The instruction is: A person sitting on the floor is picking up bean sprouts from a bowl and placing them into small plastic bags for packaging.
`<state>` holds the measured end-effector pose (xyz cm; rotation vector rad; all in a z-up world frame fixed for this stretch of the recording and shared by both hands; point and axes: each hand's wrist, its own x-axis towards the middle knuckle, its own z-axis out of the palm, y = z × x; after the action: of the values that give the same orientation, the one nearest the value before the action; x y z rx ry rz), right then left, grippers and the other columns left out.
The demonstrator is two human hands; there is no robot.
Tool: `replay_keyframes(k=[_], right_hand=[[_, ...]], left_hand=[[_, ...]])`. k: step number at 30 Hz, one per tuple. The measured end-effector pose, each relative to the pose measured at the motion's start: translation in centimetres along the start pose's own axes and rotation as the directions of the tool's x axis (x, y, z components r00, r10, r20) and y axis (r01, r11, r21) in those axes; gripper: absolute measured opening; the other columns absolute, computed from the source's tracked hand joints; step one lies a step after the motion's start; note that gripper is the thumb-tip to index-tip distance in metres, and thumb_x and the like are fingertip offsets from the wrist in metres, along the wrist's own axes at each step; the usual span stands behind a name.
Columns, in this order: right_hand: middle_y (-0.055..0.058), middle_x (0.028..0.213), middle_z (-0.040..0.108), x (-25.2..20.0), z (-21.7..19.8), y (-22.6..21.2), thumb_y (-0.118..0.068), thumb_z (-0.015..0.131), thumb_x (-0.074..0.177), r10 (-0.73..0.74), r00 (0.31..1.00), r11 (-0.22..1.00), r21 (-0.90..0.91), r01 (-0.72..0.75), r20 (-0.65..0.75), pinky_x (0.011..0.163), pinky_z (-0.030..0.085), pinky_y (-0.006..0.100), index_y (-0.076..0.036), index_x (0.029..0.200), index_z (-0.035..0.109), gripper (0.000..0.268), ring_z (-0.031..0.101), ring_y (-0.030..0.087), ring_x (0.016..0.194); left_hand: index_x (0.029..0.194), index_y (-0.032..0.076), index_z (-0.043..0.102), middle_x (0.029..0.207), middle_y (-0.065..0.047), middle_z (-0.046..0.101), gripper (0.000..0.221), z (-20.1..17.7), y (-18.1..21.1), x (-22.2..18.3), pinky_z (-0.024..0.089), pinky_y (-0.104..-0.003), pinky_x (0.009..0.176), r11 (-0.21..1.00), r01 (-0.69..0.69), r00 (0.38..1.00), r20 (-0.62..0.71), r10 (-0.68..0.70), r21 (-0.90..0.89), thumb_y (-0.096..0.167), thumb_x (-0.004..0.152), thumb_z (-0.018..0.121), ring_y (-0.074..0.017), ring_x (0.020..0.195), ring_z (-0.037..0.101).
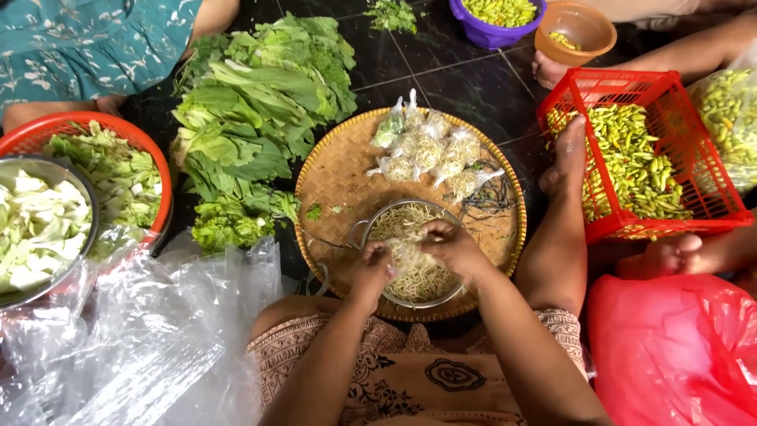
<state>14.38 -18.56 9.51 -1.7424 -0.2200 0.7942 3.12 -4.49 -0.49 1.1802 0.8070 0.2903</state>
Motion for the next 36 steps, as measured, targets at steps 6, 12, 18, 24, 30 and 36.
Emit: replay_keyframes(k=[6,12,18,24,30,36], right_hand=[[0.013,0.097,0.068,-0.5,2.5,1.5,0.003,0.081,0.082,-0.136,0.988,0.983,0.136,0.125,0.074,0.074,0.054,0.030,0.002,0.113,0.073,0.032,0.065,0.018,0.084],[0.006,0.087,0.059,0.2,2.4,1.9,-0.004,0.091,0.075,-0.179,0.984,0.981,0.074,0.177,0.022,0.067,0.051,0.025,-0.005,0.109,0.072,0.039,0.061,0.014,0.075],[0.008,0.079,0.061,3.2,2.1,7.5,0.004,0.079,0.080,-0.199,0.979,0.979,-0.037,0.201,0.043,0.059,0.046,0.027,-0.009,0.112,0.062,0.039,0.064,0.017,0.066],[0.015,0.106,0.062,2.2,4.6,5.6,-0.015,0.078,0.082,-0.216,0.972,0.683,-0.725,0.088,-0.087,0.083,0.061,0.050,-0.011,0.108,0.061,0.031,0.072,0.042,0.099],[0.020,0.118,0.065,-0.1,3.4,1.3,-0.021,0.084,0.076,-0.173,0.985,0.823,-0.548,0.146,0.003,0.090,0.059,0.050,-0.013,0.113,0.077,0.039,0.070,0.042,0.111],[0.015,0.099,0.077,-4.3,6.4,-2.9,-0.007,0.057,0.090,-0.270,0.961,0.646,-0.730,0.224,0.055,0.081,0.062,0.047,-0.013,0.119,0.069,0.032,0.076,0.037,0.093]], left_hand=[[0.123,0.014,0.056,0.079,-0.002,0.053,0.023,0.2,2.8,-1.6,0.062,-0.026,0.064,0.958,0.152,0.976,0.191,-0.106,-0.243,0.017,0.100,0.055,-0.0100,0.063,0.062],[0.127,0.015,0.055,0.077,-0.006,0.055,0.027,0.1,4.0,-2.4,0.058,-0.024,0.065,0.962,0.150,0.968,0.233,-0.096,-0.229,0.013,0.100,0.056,-0.0095,0.062,0.058],[0.123,0.010,0.066,0.088,-0.011,0.065,0.027,0.3,0.5,-1.5,0.063,-0.032,0.069,0.999,-0.020,0.987,0.158,0.024,-0.025,0.009,0.095,0.065,-0.0142,0.067,0.066],[0.112,0.010,0.073,0.090,-0.016,0.072,0.023,1.7,1.4,-4.1,0.065,-0.035,0.065,0.984,-0.140,0.988,0.086,0.130,0.114,0.008,0.091,0.066,-0.0221,0.067,0.074],[0.121,0.008,0.066,0.111,-0.019,0.067,0.027,0.3,1.3,-2.6,0.065,-0.039,0.075,0.999,0.009,0.999,-0.040,-0.011,-0.032,0.019,0.097,0.065,-0.0223,0.081,0.067],[0.113,0.006,0.069,0.078,-0.010,0.057,0.018,1.5,3.1,-3.5,0.066,-0.033,0.065,0.986,-0.012,1.000,-0.014,0.010,-0.168,0.015,0.099,0.060,-0.0133,0.062,0.061]])
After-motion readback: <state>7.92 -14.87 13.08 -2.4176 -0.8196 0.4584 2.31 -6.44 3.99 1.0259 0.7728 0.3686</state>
